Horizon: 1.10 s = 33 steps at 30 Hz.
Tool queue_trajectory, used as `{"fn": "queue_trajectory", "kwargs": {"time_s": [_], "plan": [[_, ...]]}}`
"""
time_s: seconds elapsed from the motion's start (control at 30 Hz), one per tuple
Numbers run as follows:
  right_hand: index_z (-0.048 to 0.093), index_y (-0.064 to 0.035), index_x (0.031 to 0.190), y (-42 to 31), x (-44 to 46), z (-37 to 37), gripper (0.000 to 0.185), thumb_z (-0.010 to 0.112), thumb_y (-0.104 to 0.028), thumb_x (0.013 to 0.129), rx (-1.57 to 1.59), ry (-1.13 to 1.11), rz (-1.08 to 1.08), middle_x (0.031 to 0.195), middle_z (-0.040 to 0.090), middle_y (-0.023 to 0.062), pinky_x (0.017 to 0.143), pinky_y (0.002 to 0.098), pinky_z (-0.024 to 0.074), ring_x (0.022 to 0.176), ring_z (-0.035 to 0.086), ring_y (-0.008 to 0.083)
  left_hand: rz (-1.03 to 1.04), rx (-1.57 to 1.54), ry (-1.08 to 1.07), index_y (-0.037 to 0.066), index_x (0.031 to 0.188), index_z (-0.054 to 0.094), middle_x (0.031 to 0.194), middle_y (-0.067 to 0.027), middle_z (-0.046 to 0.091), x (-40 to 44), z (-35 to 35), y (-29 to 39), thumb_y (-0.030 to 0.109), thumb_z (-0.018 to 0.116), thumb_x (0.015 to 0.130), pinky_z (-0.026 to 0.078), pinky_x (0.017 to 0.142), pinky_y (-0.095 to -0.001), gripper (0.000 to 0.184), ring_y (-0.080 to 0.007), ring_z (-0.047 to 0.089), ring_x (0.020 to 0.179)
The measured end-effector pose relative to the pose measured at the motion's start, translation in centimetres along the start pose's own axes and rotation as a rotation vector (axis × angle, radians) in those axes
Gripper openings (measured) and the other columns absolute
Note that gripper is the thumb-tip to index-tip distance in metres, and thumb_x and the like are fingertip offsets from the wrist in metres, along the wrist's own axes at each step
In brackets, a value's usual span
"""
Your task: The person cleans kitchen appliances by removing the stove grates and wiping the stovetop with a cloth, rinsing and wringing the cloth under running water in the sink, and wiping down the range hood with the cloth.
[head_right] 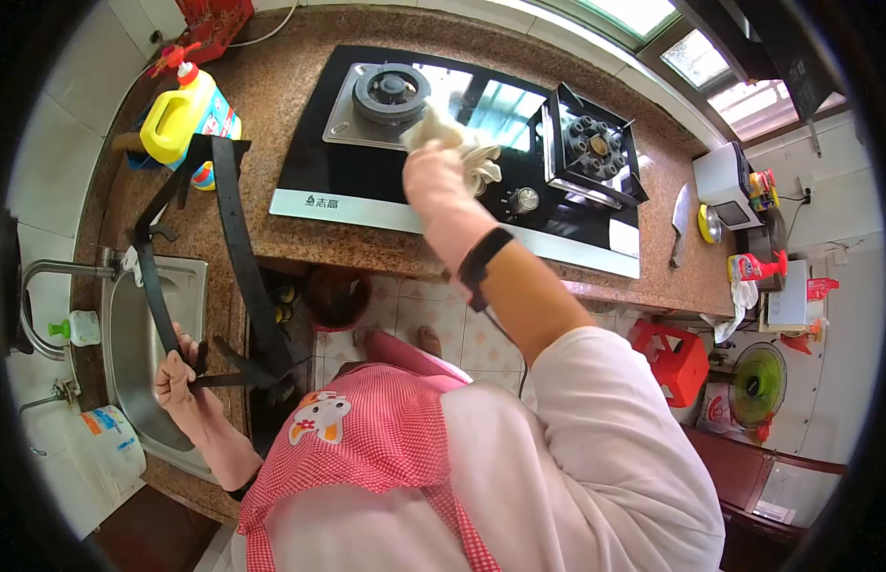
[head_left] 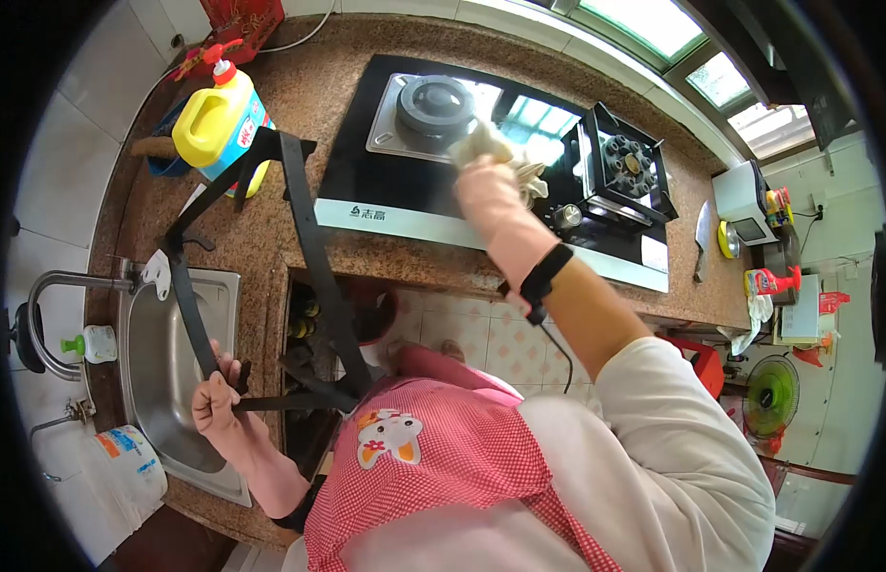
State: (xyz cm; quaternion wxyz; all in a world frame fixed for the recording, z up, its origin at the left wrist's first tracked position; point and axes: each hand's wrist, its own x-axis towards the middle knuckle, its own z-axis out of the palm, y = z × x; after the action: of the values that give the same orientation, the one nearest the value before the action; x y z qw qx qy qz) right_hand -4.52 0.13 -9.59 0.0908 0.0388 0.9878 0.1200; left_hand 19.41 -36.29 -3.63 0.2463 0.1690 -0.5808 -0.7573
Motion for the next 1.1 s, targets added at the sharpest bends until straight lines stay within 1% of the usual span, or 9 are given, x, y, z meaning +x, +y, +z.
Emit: {"fn": "queue_trajectory", "kwargs": {"time_s": [0.13,0.33,0.47,0.57,0.63,0.7,0.8,0.83,1.1], "plan": [[0.069,-0.0048,0.095,-0.7,-4.5,-1.0,0.019,0.055,-0.012,0.083,0.118,-0.042,-0.259,0.093,0.064,0.0123,0.071,0.039,0.0549,0.082,0.066,0.0282,-0.029,-0.049,-0.019,0.001,0.061,0.046,0.122,-0.028,0.056,0.3,-0.2,0.0,0.005,0.056,0.091,0.051,0.09,-0.0337,0.032,-0.0229,0.062,0.102],[0.069,-0.0058,0.089,0.5,-10.4,-2.1,0.019,0.061,-0.019,0.079,0.41,0.185,-0.346,0.081,0.066,0.0106,0.068,0.0361,0.0538,0.081,0.067,0.0311,-0.004,-0.057,-0.066,0.0,0.061,0.046,0.121,-0.0269,0.057,0.6,-0.2,0.6,0.009,0.056,0.092,0.053,0.089,-0.0346,0.034,-0.0233,0.063,0.098],[0.049,-0.0041,0.13,1.8,-8.7,-4.7,0.067,0.066,-0.041,0.078,0.065,0.368,-0.247,0.134,0.048,0.0191,0.096,0.0426,0.0426,0.125,0.048,0.0302,-0.042,-0.08,-0.056,0.0,0.06,0.046,0.122,-0.0269,0.056,0.3,-0.2,1.1,0.009,0.056,0.092,0.054,0.088,-0.0358,0.034,-0.0237,0.063,0.097],[0.013,-0.0054,0.149,3.6,-4.1,-5.4,0.102,0.066,-0.055,0.077,0.241,-0.054,-0.096,0.155,0.015,0.0158,0.109,0.0405,0.031,0.139,0.028,0.0296,-0.023,-0.057,-0.059,0.0,0.06,0.045,0.122,-0.0267,0.056,0.0,-0.1,1.4,0.009,0.057,0.091,0.054,0.087,-0.0362,0.034,-0.0239,0.063,0.096],[0.031,-0.0031,0.141,4.3,-1.3,-3.6,0.085,0.062,-0.052,0.078,0.796,-0.062,0.079,0.142,0.038,0.0189,0.099,0.036,0.0409,0.126,0.045,0.0303,-0.009,-0.025,-0.062,0.001,0.06,0.045,0.121,-0.0261,0.057,-0.3,-0.1,1.4,0.008,0.057,0.09,0.054,0.087,-0.0354,0.033,-0.0239,0.063,0.096],[0.051,-0.0027,0.121,4.8,-0.6,-2.8,0.047,0.05,-0.037,0.088,0.357,0.031,-0.118,0.114,0.061,0.0203,0.083,0.0376,0.0491,0.104,0.06,0.031,0.009,-0.016,-0.076,0.001,0.06,0.045,0.121,-0.0255,0.057,-0.5,-0.4,1.4,0.006,0.056,0.09,0.053,0.086,-0.0339,0.032,-0.0238,0.063,0.096],[0.053,-0.0034,0.116,2.8,-1.7,-3.2,0.038,0.045,-0.029,0.089,0.174,-0.041,-0.089,0.104,0.065,0.0189,0.079,0.0404,0.0511,0.097,0.064,0.0293,0.003,0.002,-0.058,0.002,0.06,0.045,0.12,-0.0246,0.058,-0.9,-0.7,1.4,0.005,0.055,0.088,0.053,0.085,-0.032,0.03,-0.0237,0.063,0.097],[0.056,-0.0033,0.109,1.9,-2.9,-2.3,0.032,0.047,-0.026,0.088,0.059,0.23,-0.141,0.094,0.067,0.0168,0.075,0.041,0.0525,0.089,0.067,0.0286,-0.004,0.011,-0.05,0.002,0.06,0.045,0.12,-0.0243,0.058,-1.0,-0.7,1.4,0.004,0.055,0.088,0.052,0.085,-0.0314,0.03,-0.0236,0.063,0.097],[0.059,-0.0027,0.091,2.6,-12.2,-4.2,0.033,0.063,-0.031,0.075,0.506,0.004,-0.339,0.092,0.066,0.0197,0.075,0.0447,0.0515,0.085,0.065,0.0351,0.002,-0.005,0.007,0.002,0.058,0.045,0.121,-0.0246,0.058,-0.6,-1.6,1.2,0.006,0.057,0.089,0.052,0.088,-0.0326,0.034,-0.0242,0.063,0.097]]}}
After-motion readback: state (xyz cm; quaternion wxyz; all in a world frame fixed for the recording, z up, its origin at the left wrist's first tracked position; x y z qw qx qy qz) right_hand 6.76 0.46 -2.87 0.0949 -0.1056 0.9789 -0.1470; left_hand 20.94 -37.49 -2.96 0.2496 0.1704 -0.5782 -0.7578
